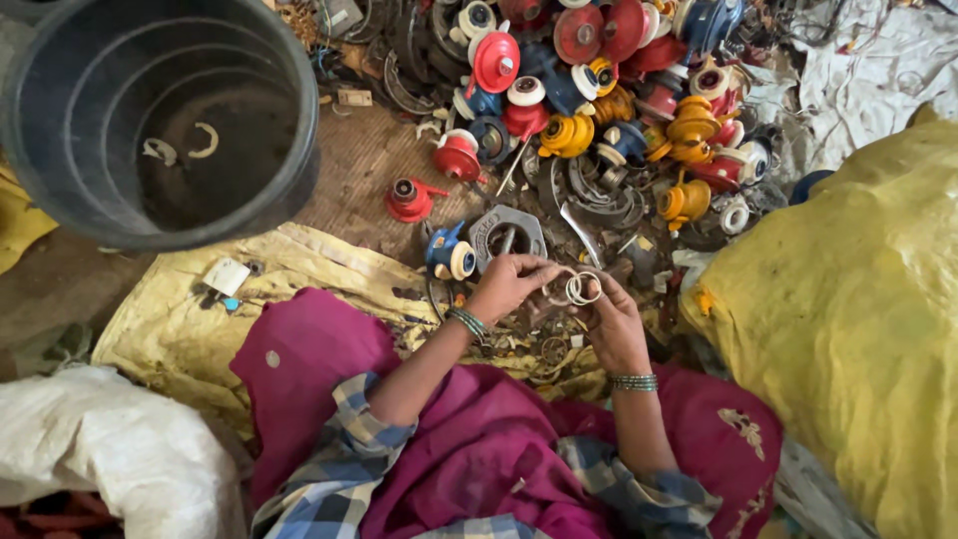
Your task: The person sits on the floor and uses a hammer and a metal block to strike and separate components of colorful ceramic insulators. They repeatedly pick up insulators, position them on the block, and strike them to break off parts, which are then placed into a nearby bucket.
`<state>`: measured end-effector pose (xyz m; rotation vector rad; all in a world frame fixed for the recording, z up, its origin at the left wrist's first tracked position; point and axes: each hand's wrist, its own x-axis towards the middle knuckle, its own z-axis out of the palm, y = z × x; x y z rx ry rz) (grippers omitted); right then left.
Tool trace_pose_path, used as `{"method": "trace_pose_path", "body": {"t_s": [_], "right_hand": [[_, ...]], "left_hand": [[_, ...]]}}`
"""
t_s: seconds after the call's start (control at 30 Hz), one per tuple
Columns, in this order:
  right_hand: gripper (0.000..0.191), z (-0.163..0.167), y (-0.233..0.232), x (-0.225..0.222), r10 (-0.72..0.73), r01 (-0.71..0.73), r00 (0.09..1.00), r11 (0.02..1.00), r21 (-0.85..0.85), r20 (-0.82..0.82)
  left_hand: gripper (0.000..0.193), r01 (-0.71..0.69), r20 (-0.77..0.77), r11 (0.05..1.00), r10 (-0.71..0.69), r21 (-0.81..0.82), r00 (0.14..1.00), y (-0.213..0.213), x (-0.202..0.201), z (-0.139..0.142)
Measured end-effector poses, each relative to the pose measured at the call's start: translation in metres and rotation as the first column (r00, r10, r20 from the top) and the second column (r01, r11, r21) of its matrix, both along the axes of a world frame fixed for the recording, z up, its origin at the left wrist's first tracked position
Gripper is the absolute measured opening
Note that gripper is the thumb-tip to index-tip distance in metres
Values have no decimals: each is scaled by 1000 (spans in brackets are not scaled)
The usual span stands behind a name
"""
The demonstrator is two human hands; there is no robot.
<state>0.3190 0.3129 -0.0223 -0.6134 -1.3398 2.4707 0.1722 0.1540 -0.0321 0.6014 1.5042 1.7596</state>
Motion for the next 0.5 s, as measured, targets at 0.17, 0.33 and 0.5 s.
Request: {"method": "trace_pose_path", "body": {"t_s": [0.17, 0.33, 0.5], "right_hand": [[32, -6, -1, -9, -49, 16, 985, 980, 199, 163], [36, 2, -7, -19, -32, -38, 978, 944, 329, 207], [39, 9, -15, -22, 22, -63, 993, 931, 360, 119]], "left_hand": [[23, -200, -661, 966, 45, -161, 749, 0, -9, -1], [26, -197, -726, 953, -32, -229, 687, 3, -9, 2], [19, -285, -658, 924, 49, -257, 751, 8, -14, 7]]}}
